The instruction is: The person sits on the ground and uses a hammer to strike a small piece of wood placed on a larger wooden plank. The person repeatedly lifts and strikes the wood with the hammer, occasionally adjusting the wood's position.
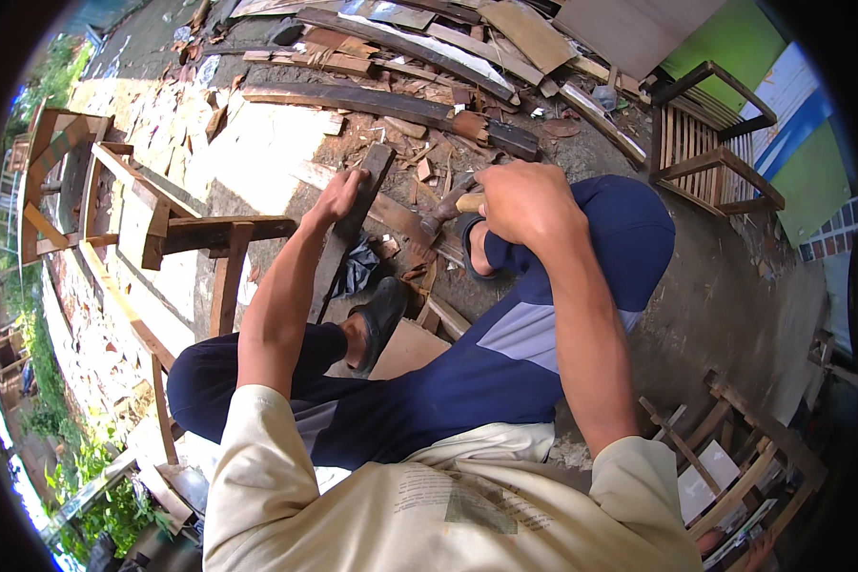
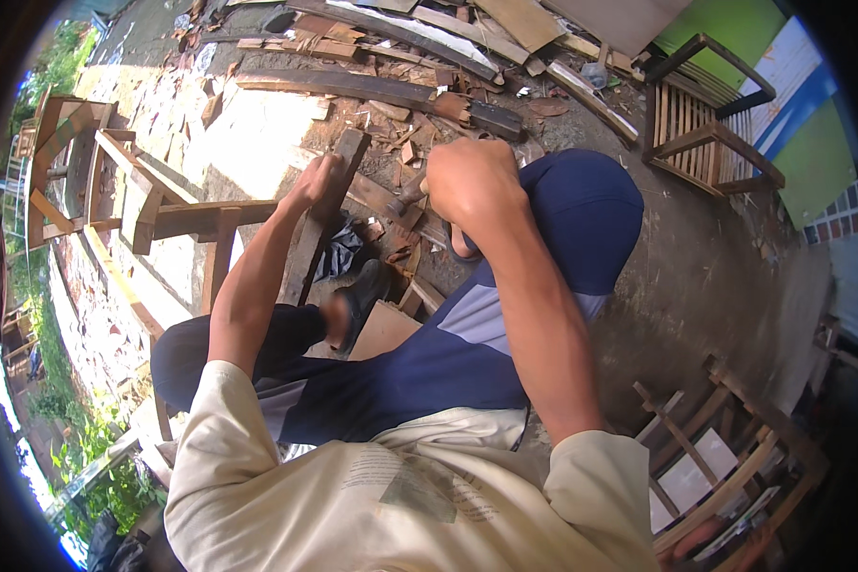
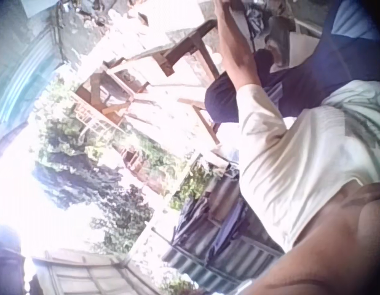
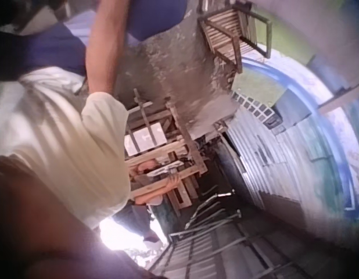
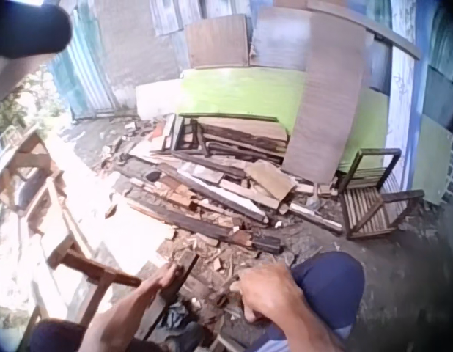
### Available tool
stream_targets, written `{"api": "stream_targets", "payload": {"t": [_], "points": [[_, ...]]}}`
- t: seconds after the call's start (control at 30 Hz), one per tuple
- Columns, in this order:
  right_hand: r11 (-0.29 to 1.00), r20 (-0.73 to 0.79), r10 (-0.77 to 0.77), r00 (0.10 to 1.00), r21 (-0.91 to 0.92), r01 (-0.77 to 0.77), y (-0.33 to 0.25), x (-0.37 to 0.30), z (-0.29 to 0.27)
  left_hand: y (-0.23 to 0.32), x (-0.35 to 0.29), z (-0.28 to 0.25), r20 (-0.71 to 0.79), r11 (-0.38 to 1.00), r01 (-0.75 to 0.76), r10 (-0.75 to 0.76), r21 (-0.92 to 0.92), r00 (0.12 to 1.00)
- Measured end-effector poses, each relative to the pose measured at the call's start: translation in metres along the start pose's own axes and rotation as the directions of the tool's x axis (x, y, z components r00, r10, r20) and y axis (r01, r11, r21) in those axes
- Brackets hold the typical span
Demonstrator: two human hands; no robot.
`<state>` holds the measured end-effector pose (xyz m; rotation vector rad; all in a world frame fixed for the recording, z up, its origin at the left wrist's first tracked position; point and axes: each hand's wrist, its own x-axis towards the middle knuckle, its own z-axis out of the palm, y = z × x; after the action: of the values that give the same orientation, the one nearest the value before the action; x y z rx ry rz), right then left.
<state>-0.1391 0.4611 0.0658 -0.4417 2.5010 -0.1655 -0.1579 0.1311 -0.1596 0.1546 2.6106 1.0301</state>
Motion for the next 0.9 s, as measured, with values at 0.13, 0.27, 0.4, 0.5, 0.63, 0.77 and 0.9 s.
{"api": "stream_targets", "payload": {"t": [0.13,0.27,0.4,0.5,0.63,0.77,0.9], "points": [[0.997,0.065,0.073,0.995,-0.002,-0.073,0.017,-0.002,0.015,-0.016,0.017,0.03,0.102,0.993,0.11,-0.115,0.051,0.988],[0.985,0.082,0.169,0.982,0.022,-0.171,0.033,0.006,0.031,-0.008,0.026,0.062,0.103,0.983,0.172,-0.165,-0.063,0.981],[0.984,0.091,0.165,0.982,0.048,-0.17,0.033,0.022,0.04,-0.014,0.026,0.068,0.065,0.981,0.182,-0.186,0.067,0.98],[0.986,0.047,0.144,0.988,0.077,-0.147,0.032,0.032,0.045,-0.035,0.021,0.076,-0.012,0.949,0.101,-0.102,0.3,0.995],[0.977,0.062,0.172,0.983,0.115,-0.178,0.031,0.047,0.049,-0.034,-0.013,0.107,-0.298,0.9,0.264,-0.162,0.346,0.941],[0.943,0.033,0.264,0.964,0.2,-0.266,0.025,0.061,0.052,0.007,-0.037,0.15,-0.475,0.88,0.404,-0.251,0.251,0.843],[0.893,0.078,0.372,0.925,0.244,-0.379,0.017,0.074,0.04,0.01,-0.026,0.164,-0.516,0.835,0.494,-0.32,0.243,0.795]]}}
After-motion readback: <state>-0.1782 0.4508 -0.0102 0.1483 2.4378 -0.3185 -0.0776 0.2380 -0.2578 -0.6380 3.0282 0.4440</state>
